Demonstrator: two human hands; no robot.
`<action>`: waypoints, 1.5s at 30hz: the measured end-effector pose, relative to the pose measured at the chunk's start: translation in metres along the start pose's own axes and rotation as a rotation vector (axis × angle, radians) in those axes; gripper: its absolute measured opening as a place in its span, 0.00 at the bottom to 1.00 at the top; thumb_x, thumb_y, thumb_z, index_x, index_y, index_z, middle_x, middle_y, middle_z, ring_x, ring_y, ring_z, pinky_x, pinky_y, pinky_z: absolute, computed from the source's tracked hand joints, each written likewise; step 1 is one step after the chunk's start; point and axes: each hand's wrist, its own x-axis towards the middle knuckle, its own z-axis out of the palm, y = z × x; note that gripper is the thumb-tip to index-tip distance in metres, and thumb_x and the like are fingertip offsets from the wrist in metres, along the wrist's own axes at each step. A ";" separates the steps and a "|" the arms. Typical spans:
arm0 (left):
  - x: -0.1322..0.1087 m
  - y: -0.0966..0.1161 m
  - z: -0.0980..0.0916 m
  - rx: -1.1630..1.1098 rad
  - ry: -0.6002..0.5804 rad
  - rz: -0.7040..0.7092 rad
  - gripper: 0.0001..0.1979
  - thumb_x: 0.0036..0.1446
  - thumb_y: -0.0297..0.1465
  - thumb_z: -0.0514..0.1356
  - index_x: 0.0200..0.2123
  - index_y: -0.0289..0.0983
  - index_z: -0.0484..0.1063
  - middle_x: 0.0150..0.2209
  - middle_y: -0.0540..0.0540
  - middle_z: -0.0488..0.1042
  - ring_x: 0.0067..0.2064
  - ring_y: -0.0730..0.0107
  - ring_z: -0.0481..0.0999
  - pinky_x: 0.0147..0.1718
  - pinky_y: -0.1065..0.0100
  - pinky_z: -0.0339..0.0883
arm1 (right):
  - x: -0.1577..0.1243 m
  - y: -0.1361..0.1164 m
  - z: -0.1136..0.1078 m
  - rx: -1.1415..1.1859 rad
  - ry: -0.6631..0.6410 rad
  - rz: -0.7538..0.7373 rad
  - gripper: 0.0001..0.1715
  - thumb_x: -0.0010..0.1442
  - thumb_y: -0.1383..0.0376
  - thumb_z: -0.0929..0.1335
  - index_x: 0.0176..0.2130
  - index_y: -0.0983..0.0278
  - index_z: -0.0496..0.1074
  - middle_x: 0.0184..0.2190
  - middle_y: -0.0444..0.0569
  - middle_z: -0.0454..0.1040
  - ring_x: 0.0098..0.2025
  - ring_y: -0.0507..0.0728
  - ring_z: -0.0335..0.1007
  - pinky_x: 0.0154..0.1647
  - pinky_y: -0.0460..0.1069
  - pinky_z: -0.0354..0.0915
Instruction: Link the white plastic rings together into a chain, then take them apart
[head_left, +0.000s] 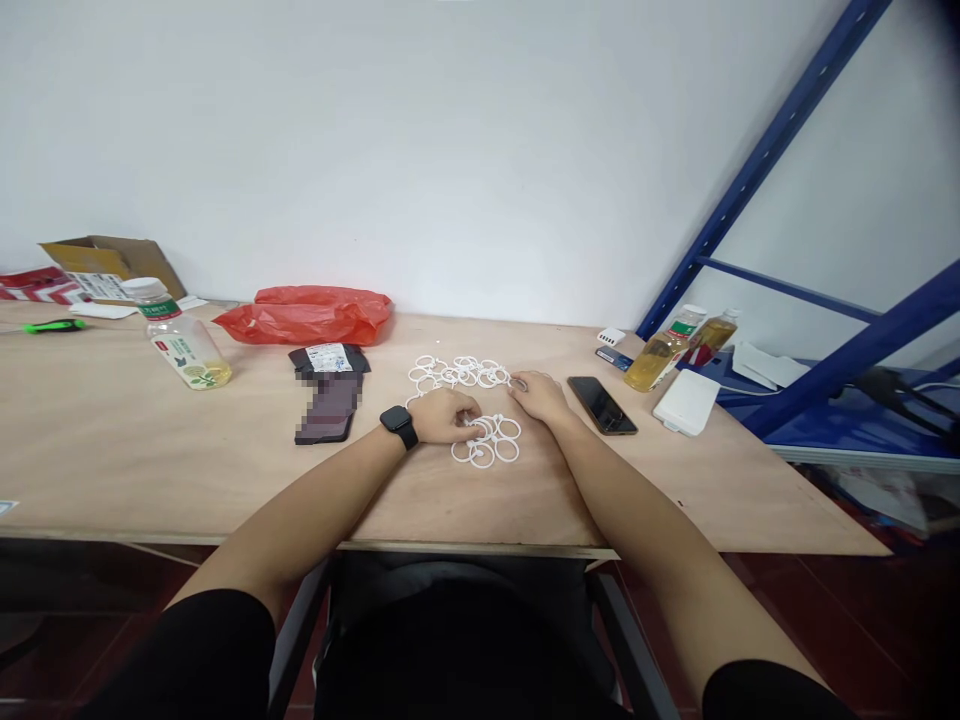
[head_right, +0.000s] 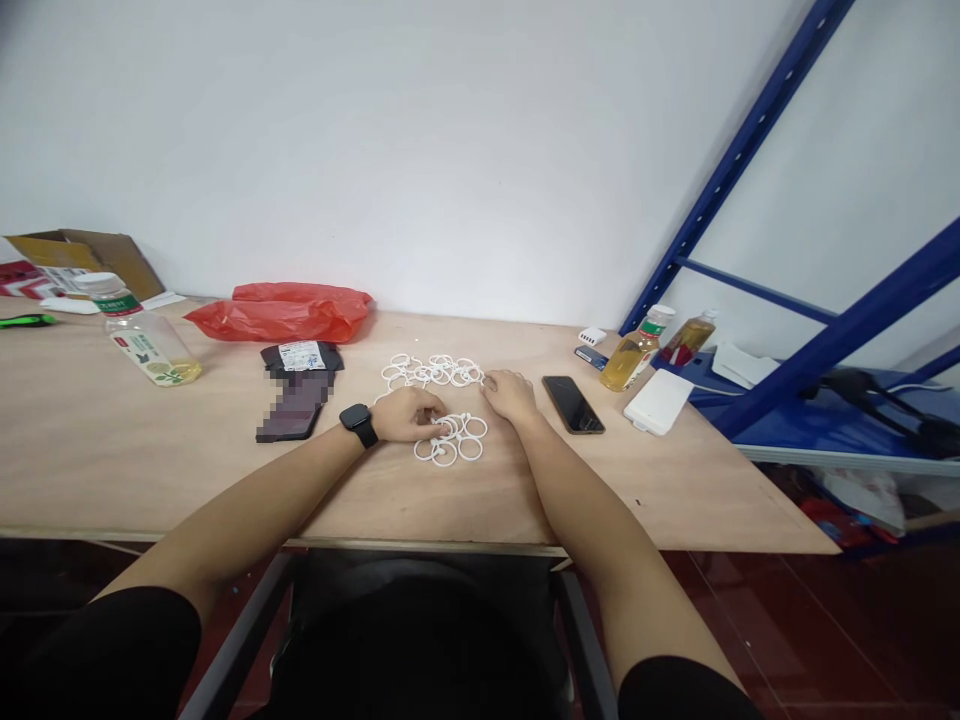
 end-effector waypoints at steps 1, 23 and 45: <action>0.000 0.001 0.000 0.003 0.018 -0.017 0.18 0.58 0.46 0.61 0.40 0.37 0.77 0.32 0.46 0.80 0.32 0.69 0.77 0.33 0.70 0.67 | 0.000 0.000 -0.001 0.014 -0.005 -0.008 0.17 0.57 0.59 0.71 0.47 0.57 0.77 0.47 0.54 0.78 0.49 0.65 0.73 0.53 0.61 0.65; 0.002 -0.010 0.002 0.009 0.235 -0.202 0.14 0.67 0.33 0.50 0.38 0.37 0.75 0.34 0.46 0.79 0.34 0.68 0.75 0.35 0.68 0.65 | -0.031 -0.077 -0.021 0.505 0.017 -0.466 0.19 0.65 0.62 0.65 0.54 0.57 0.73 0.46 0.51 0.77 0.47 0.57 0.73 0.51 0.55 0.68; -0.003 -0.024 -0.025 0.212 0.203 -0.180 0.14 0.62 0.34 0.53 0.34 0.37 0.78 0.33 0.44 0.78 0.35 0.66 0.74 0.36 0.67 0.64 | -0.017 -0.055 -0.011 0.868 -0.003 -0.138 0.15 0.56 0.56 0.70 0.39 0.63 0.77 0.36 0.49 0.79 0.37 0.56 0.75 0.39 0.50 0.70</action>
